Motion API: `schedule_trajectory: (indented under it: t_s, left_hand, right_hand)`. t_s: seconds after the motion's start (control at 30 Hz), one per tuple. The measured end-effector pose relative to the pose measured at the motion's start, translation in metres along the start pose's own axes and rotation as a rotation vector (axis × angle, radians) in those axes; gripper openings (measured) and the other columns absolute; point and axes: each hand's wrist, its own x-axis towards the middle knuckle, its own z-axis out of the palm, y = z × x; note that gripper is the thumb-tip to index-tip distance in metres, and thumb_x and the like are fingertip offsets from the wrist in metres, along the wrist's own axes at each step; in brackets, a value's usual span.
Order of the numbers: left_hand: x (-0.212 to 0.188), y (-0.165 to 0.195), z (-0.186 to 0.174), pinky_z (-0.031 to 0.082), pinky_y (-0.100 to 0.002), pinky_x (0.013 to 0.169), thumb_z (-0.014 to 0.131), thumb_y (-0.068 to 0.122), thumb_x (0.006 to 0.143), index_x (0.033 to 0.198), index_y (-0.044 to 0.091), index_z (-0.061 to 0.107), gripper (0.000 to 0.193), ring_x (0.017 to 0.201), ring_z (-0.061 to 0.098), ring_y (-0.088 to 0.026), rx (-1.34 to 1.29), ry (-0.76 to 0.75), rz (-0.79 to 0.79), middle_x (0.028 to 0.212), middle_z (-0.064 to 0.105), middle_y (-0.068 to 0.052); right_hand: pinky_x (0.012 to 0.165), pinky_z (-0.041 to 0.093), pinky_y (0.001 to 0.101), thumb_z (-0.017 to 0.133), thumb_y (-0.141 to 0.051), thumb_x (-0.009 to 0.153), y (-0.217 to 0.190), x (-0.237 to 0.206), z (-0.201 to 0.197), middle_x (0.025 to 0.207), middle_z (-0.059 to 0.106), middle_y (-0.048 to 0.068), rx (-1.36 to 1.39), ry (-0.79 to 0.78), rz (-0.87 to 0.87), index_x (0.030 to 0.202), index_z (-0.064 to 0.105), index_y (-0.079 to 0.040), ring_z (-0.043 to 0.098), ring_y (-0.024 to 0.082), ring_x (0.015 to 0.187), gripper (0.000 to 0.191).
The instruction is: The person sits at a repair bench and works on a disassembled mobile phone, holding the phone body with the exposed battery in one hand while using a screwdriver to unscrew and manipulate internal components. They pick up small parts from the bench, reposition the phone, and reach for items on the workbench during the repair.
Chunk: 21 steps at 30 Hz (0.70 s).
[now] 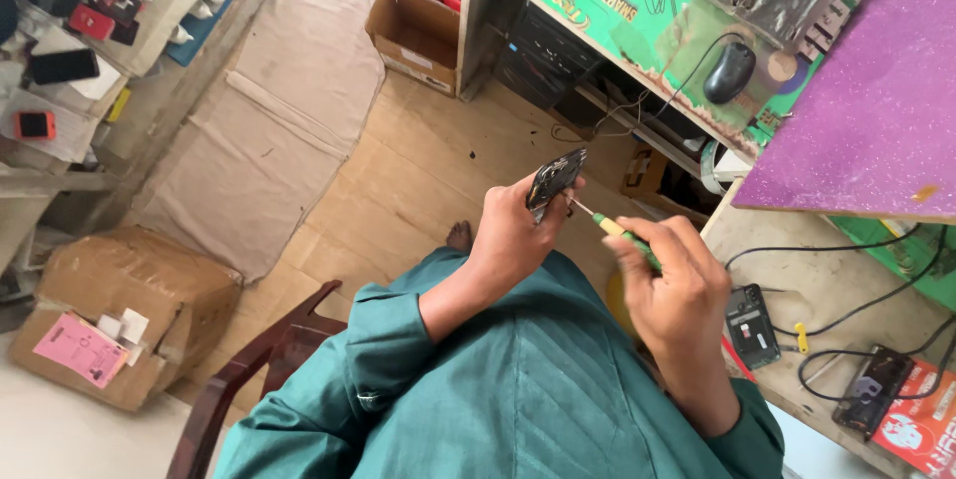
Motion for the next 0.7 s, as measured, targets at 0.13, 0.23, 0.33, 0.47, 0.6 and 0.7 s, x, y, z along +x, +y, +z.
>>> schedule_trajectory:
  t_s: [0.13,0.23,0.33,0.47,0.6,0.7]
  left_hand:
    - [0.006,0.003,-0.017,0.054,-0.030,0.063,0.063,0.005,0.095,0.112,0.006,0.073,0.020,0.063,0.066,-0.012,0.028,0.012,-0.092,0.074,0.070,-0.010]
    - [0.011,0.001,-0.028,0.052,-0.032,0.059,0.063,0.005,0.095,0.112,0.005,0.074,0.019,0.059,0.061,-0.015,0.064,0.017,-0.132,0.072,0.069,-0.011]
    - [0.013,-0.004,-0.035,0.055,-0.030,0.064,0.064,0.005,0.095,0.112,0.005,0.072,0.020,0.066,0.069,-0.010,0.025,0.046,-0.003,0.079,0.072,-0.009]
    - [0.016,-0.011,-0.037,0.054,-0.031,0.062,0.064,0.004,0.094,0.110,0.006,0.074,0.019,0.062,0.066,-0.012,0.019,0.049,-0.069,0.075,0.072,-0.010]
    - [0.018,-0.016,-0.043,0.053,-0.031,0.060,0.065,0.006,0.094,0.110,0.006,0.075,0.019,0.057,0.064,-0.014,0.057,0.036,-0.157,0.072,0.070,-0.012]
    - [0.019,-0.018,-0.048,0.055,-0.030,0.063,0.064,0.005,0.094,0.110,0.006,0.074,0.019,0.063,0.068,-0.012,0.042,0.056,-0.101,0.076,0.072,-0.010]
  right_hand:
    - [0.066,0.052,0.0343,0.081,-0.008,0.093,-0.010,0.010,0.018,0.094,0.065,0.011,-0.026,0.051,-0.018,0.104,0.070,-0.003,0.068,0.026,0.078,0.016]
    - [0.061,0.047,0.0397,0.082,-0.013,0.090,-0.012,0.020,0.029,0.081,0.061,0.012,-0.155,-0.047,0.146,0.093,0.073,-0.005,0.061,0.030,0.068,0.013]
    - [0.070,0.055,0.0328,0.076,-0.009,0.095,-0.016,0.020,0.036,0.095,0.065,0.010,0.097,0.045,-0.010,0.103,0.068,-0.003,0.070,0.024,0.083,0.013]
    - [0.063,0.048,0.0362,0.080,-0.011,0.093,-0.012,0.029,0.041,0.083,0.065,0.010,-0.060,-0.024,0.079,0.094,0.073,-0.003,0.064,0.026,0.071,0.011]
    - [0.063,0.051,0.0341,0.080,-0.013,0.091,-0.011,0.033,0.047,0.085,0.067,0.009,0.067,-0.043,0.080,0.096,0.072,-0.002,0.067,0.024,0.072,0.015]
    - [0.062,0.049,0.0355,0.082,-0.013,0.091,-0.013,0.036,0.053,0.081,0.066,0.010,0.001,-0.062,0.120,0.093,0.073,-0.003,0.065,0.025,0.069,0.015]
